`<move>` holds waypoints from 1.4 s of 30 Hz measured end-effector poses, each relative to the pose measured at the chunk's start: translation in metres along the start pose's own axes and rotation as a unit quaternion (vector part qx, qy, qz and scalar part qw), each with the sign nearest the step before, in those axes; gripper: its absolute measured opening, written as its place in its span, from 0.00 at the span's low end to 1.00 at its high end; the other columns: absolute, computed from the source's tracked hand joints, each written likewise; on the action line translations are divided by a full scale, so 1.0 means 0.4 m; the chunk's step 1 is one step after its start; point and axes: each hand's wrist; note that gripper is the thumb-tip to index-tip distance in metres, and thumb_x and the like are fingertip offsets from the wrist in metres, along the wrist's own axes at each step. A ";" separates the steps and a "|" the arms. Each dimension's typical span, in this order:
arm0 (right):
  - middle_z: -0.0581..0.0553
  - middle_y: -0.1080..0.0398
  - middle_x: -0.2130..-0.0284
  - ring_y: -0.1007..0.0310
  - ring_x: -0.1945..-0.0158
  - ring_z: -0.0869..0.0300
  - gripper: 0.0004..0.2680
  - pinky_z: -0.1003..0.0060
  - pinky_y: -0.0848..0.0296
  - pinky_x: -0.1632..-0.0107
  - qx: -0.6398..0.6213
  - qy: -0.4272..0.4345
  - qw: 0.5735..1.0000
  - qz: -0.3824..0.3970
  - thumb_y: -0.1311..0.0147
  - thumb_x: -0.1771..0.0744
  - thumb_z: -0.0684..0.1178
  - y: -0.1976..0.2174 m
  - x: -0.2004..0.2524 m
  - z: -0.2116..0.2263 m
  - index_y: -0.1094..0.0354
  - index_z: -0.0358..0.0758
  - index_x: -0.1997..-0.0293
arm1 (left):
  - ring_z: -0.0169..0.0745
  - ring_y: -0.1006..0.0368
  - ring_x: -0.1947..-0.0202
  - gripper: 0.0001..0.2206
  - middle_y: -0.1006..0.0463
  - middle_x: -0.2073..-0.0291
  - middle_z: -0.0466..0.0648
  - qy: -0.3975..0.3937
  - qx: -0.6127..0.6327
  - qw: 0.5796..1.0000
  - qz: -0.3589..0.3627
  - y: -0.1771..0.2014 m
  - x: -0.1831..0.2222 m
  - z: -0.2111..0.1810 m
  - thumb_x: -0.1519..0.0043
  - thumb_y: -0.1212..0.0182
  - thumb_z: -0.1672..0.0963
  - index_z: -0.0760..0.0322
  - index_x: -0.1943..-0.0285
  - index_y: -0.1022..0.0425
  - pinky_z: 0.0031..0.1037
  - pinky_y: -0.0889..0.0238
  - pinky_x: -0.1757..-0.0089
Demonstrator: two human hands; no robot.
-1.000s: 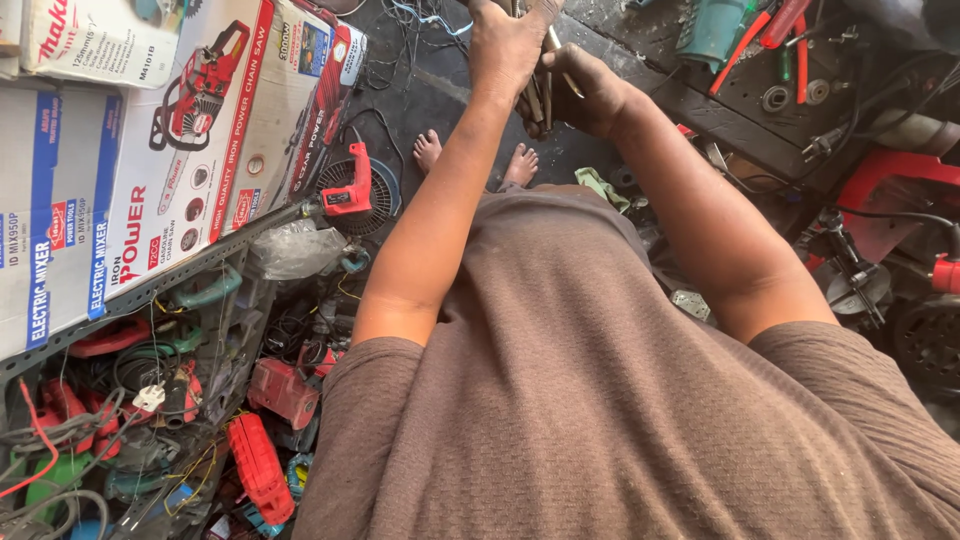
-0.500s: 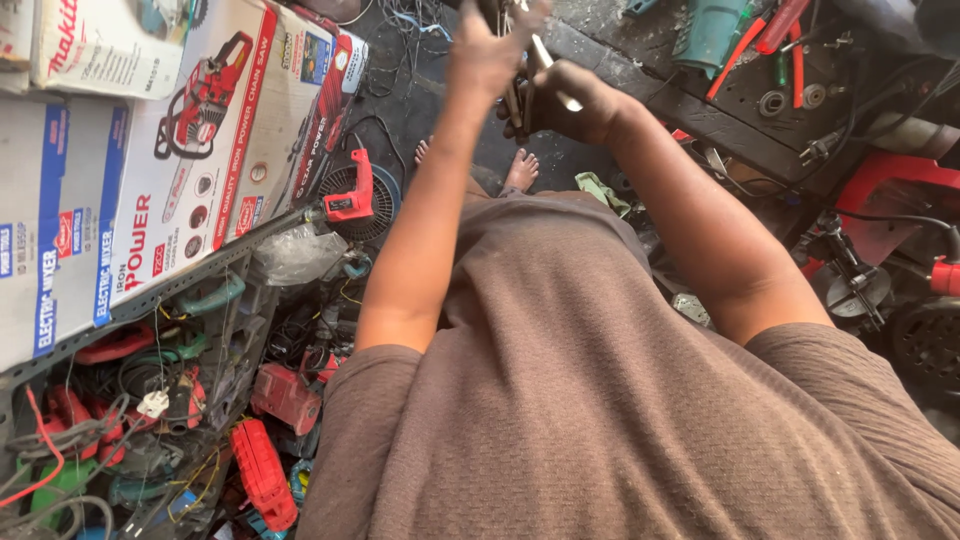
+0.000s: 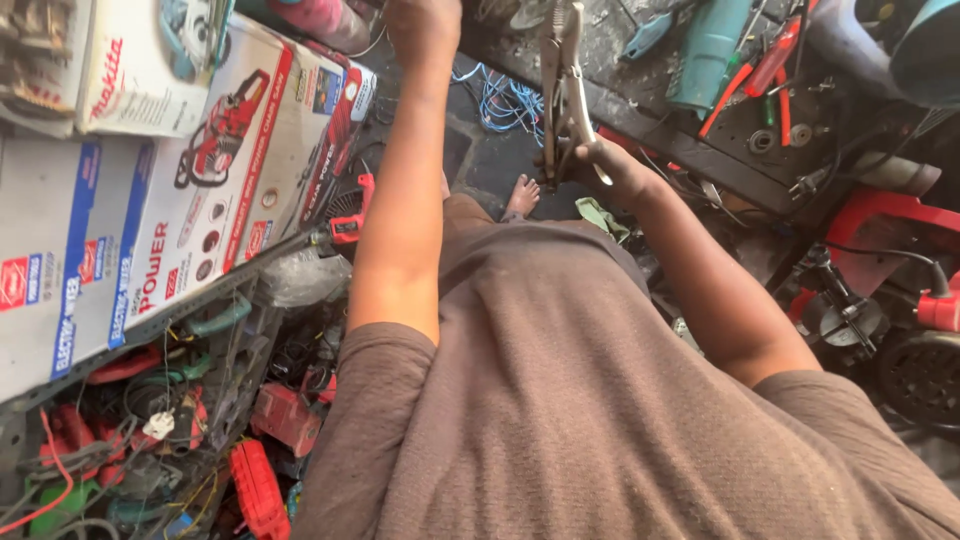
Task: Repairing a mechanical component of a power tool using vise grips and other hand tools on a workbench.
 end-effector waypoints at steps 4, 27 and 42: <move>0.38 0.32 0.45 0.30 0.42 0.52 0.35 0.54 0.30 0.37 0.005 0.031 0.999 -0.009 0.37 0.38 0.67 0.043 0.014 0.000 0.48 0.38 0.29 | 0.70 0.25 0.73 0.07 0.22 0.77 0.62 0.042 -0.002 0.999 0.009 0.070 -0.033 -0.104 0.48 0.36 0.58 0.70 0.72 0.25 0.51 0.31 0.68; 0.33 0.31 0.55 0.31 0.52 0.51 0.25 0.54 0.31 0.48 0.238 -0.051 0.967 -0.070 0.46 0.33 0.58 -0.019 -0.066 0.089 0.42 0.30 0.32 | 0.38 0.27 0.66 0.25 0.24 0.59 0.54 0.373 0.416 0.752 0.350 0.183 0.188 -0.409 0.40 0.34 0.47 0.68 0.44 0.31 0.28 0.32 0.67; 0.45 0.25 0.66 0.26 0.63 0.62 0.14 0.66 0.24 0.56 0.140 0.026 0.987 -0.079 0.53 0.26 0.56 -0.048 -0.020 0.038 0.28 0.33 0.50 | 0.45 0.21 0.58 0.30 0.26 0.54 0.55 0.397 0.675 0.537 0.314 0.316 0.084 -0.400 0.41 0.32 0.47 0.70 0.38 0.37 0.38 0.23 0.57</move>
Point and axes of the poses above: each hand's wrist, its own x-axis away from the middle knuckle, its own y-axis out of the back of the hand, z = x × y
